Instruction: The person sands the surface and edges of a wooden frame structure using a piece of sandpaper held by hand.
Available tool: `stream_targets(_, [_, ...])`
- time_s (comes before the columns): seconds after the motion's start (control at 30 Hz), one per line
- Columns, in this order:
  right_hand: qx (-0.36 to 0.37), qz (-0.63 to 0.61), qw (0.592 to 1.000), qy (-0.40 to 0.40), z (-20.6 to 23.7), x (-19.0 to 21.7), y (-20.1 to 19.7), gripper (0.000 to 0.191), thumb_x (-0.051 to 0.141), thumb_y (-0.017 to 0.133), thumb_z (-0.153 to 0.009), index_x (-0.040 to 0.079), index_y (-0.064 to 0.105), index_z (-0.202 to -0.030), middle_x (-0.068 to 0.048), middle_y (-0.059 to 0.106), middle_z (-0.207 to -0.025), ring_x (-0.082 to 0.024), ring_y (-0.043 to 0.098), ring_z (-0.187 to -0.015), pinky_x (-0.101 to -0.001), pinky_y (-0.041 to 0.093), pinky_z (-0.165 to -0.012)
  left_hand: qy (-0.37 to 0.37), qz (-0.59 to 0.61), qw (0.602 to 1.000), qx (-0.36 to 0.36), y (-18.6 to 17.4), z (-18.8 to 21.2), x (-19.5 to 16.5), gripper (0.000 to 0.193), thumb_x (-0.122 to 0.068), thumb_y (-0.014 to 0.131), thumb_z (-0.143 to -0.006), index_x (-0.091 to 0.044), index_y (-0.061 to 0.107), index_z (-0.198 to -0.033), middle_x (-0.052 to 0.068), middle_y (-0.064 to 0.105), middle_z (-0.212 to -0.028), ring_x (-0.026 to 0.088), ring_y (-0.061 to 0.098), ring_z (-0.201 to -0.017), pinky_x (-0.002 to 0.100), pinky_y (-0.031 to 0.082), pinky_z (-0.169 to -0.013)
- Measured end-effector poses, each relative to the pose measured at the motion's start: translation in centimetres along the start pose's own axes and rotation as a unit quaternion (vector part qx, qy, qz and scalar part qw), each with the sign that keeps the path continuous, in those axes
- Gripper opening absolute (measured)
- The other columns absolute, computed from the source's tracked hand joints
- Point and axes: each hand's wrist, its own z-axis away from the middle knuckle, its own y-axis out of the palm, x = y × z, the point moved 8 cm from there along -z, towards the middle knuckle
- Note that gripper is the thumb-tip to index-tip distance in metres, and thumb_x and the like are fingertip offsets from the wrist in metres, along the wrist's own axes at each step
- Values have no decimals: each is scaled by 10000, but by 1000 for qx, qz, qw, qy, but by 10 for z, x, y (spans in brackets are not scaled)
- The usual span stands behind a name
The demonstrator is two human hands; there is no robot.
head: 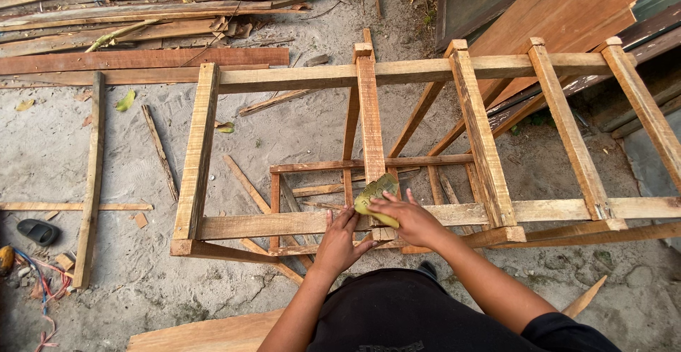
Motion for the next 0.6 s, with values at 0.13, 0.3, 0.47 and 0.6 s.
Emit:
stream_targets(0.13, [-44, 12, 998, 36, 1, -4, -5, 605, 93, 537, -957, 342, 408, -1493, 130, 289, -1624, -139, 191, -1534, -500, -46, -1283, 7, 7, 1000, -18, -2, 0, -1, 865, -526, 771, -803, 30, 505, -1409, 207, 474, -1500, 311, 376, -1442, 554, 98, -1235])
stream_targets(0.3, [-20, 59, 998, 3, -1, 2, 5, 668, 11, 564, -936, 358, 400, -1484, 114, 268, -1617, -158, 171, -1533, -505, -46, -1267, 2, 3, 1000, -7, 0, 1, 0, 850, -545, 762, -812, 17, 513, -1398, 214, 465, -1496, 323, 344, -1462, 554, 87, -1224])
stream_targets(0.47, [-53, 41, 998, 14, -2, -9, 6, 690, 3, 589, -914, 359, 411, -1477, 115, 289, -1612, -162, 201, -1525, -498, -6, -1273, -4, 10, 1000, -12, -2, 1, 0, 824, -535, 757, -815, 13, 536, -1390, 206, 473, -1510, 304, 371, -1457, 544, 93, -1251])
stream_targets(0.6, [-38, 59, 997, -29, -1, -7, 9, 733, -82, 555, -902, 364, 438, -1472, 112, 282, -1617, -179, 171, -1536, -500, -19, -1269, 0, 9, 1000, -10, -2, 2, 0, 836, -538, 767, -814, 19, 527, -1390, 209, 465, -1503, 318, 359, -1461, 554, 93, -1234])
